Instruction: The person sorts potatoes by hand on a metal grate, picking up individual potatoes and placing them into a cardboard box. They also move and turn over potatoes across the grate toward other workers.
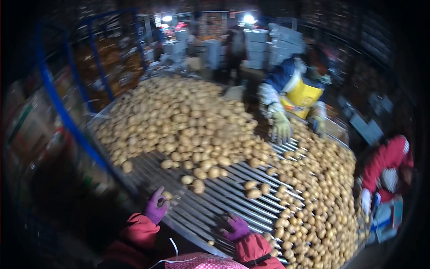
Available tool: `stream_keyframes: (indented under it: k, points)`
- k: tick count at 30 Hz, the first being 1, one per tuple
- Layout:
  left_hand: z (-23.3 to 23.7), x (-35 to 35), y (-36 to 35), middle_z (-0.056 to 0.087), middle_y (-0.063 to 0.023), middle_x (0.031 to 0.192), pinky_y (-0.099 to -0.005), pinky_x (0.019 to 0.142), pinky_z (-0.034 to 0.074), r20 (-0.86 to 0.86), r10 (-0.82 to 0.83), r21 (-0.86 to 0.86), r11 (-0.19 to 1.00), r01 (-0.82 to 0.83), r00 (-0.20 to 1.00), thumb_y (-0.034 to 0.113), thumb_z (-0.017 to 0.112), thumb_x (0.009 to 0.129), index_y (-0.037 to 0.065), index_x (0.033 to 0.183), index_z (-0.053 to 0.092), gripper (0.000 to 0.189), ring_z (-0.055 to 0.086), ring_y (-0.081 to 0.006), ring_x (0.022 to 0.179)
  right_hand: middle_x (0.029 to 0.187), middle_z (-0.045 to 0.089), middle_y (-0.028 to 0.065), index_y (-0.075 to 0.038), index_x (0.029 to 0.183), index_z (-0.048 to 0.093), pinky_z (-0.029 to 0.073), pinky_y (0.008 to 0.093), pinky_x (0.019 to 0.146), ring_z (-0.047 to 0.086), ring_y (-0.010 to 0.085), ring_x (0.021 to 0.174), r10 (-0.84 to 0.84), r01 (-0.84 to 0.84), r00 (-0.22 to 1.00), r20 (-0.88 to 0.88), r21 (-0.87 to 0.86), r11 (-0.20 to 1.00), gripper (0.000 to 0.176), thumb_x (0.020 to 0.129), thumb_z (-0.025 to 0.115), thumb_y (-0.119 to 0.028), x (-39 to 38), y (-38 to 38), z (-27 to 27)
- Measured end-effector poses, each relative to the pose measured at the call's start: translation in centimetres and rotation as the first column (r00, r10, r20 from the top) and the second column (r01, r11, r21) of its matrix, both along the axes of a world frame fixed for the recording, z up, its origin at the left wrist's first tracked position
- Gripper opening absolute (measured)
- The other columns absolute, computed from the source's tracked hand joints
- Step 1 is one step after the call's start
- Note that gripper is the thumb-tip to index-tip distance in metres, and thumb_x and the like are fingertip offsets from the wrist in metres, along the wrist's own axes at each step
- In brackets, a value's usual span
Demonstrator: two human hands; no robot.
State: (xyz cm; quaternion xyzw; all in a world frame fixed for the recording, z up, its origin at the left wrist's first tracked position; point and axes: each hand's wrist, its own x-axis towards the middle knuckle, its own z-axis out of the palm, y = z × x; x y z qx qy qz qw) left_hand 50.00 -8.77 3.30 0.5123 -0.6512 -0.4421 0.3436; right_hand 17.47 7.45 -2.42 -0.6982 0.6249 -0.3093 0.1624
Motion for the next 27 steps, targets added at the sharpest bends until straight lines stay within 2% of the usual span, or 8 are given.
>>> stream_keyframes:
  k: [5,6,7,9,11,17,19,27]
  points:
    - [-0.8,9.0,4.6,0.062,-0.0075,0.112,-0.0312,0.088,0.05,0.056,0.296,-0.276,0.923,-0.27,0.954,0.01,0.07,0.083,0.011,0.143,0.043,0.066,0.059,-0.0157,0.104,0.09,0.06,0.0123,-0.016,0.105,0.064,0.05,0.0453,0.076,0.058,0.0339,0.093,0.222,-0.222,0.973,-0.063,0.004,0.975,0.034,0.074,0.067,-0.03,1.3,-3.3,3.4]
    - [0.1,9.8,4.7,0.062,-0.008,0.113,-0.0318,0.089,0.05,0.043,0.348,-0.303,0.897,-0.32,0.936,0.01,0.07,0.083,0.01,0.142,0.043,0.066,0.06,-0.0174,0.103,0.103,0.066,0.0128,-0.012,0.098,0.069,0.052,0.0425,0.086,0.063,0.0327,0.096,0.045,-0.04,0.999,-0.031,0.14,0.989,0.028,0.071,0.071,-0.018,2.2,-2.7,3.7]
    - [1.0,10.8,4.2,0.062,-0.0084,0.113,-0.0324,0.089,0.05,0.023,0.382,-0.336,0.873,-0.353,0.924,0.011,0.071,0.082,0.01,0.142,0.043,0.066,0.061,-0.0191,0.102,0.1,0.067,0.0141,-0.011,0.094,0.07,0.053,0.0424,0.085,0.065,0.0323,0.094,0.066,-0.056,0.996,0.051,-0.182,0.982,0.025,0.069,0.071,-0.013,1.7,-2.6,1.8]
    - [2.2,12.6,2.7,0.062,-0.0102,0.116,-0.0339,0.091,0.049,0.017,0.447,-0.356,0.839,-0.412,0.895,0.011,0.071,0.082,0.009,0.142,0.043,0.066,0.062,-0.0218,0.103,0.119,0.063,0.0159,-0.015,0.119,0.062,0.049,0.042,0.092,0.06,0.0351,0.11,0.089,-0.066,0.989,0.119,-0.188,0.98,0.047,0.072,0.07,-0.02,-0.8,-2.1,-6.0]
    - [3.5,14.6,-0.2,0.062,-0.0138,0.121,-0.0362,0.093,0.048,0.033,0.486,-0.402,0.806,-0.434,0.873,0.014,0.07,0.083,0.008,0.142,0.043,0.066,0.061,-0.0242,0.109,0.122,0.063,0.0157,-0.013,0.122,0.061,0.049,0.0421,0.093,0.061,0.0336,0.111,0.104,-0.107,0.991,0.08,0.039,0.994,0.048,0.075,0.072,-0.018,-2.0,-2.5,-6.1]
    - [2.1,26.5,-17.5,0.055,-0.0146,0.131,-0.0331,0.098,0.045,-0.014,0.523,-0.572,0.695,-0.436,0.852,0.018,0.071,0.084,0.006,0.14,0.045,0.063,0.056,-0.0229,0.116,0.12,0.064,0.0155,-0.011,0.12,0.062,0.05,0.0414,0.091,0.062,0.033,0.11,-0.188,0.211,0.976,-0.107,0.294,0.932,0.046,0.076,0.073,-0.018,-1.1,-2.3,-3.2]
    - [0.8,30.9,-24.8,0.055,-0.0134,0.132,-0.0332,0.099,0.044,-0.164,0.478,-0.417,0.759,-0.5,0.863,0.02,0.071,0.084,0.006,0.138,0.046,0.061,0.055,-0.0222,0.117,0.12,0.064,0.0154,-0.011,0.12,0.062,0.05,0.0411,0.091,0.062,0.0328,0.11,-0.32,0.353,0.935,-0.151,0.338,0.873,0.045,0.077,0.073,-0.019,0.6,-2.1,-2.7]
    - [-2.3,43.4,-49.9,0.053,-0.0226,0.134,-0.046,0.101,0.041,0.23,0.512,-0.583,0.754,-0.305,0.827,0.047,0.071,0.08,0.012,0.141,0.043,0.076,0.05,-0.0407,0.122,0.118,0.065,0.0152,-0.009,0.118,0.063,0.051,0.0401,0.089,0.063,0.032,0.108,-0.569,0.589,0.803,-0.18,0.382,0.712,0.043,0.078,0.074,-0.019,13.2,-7.7,2.8]
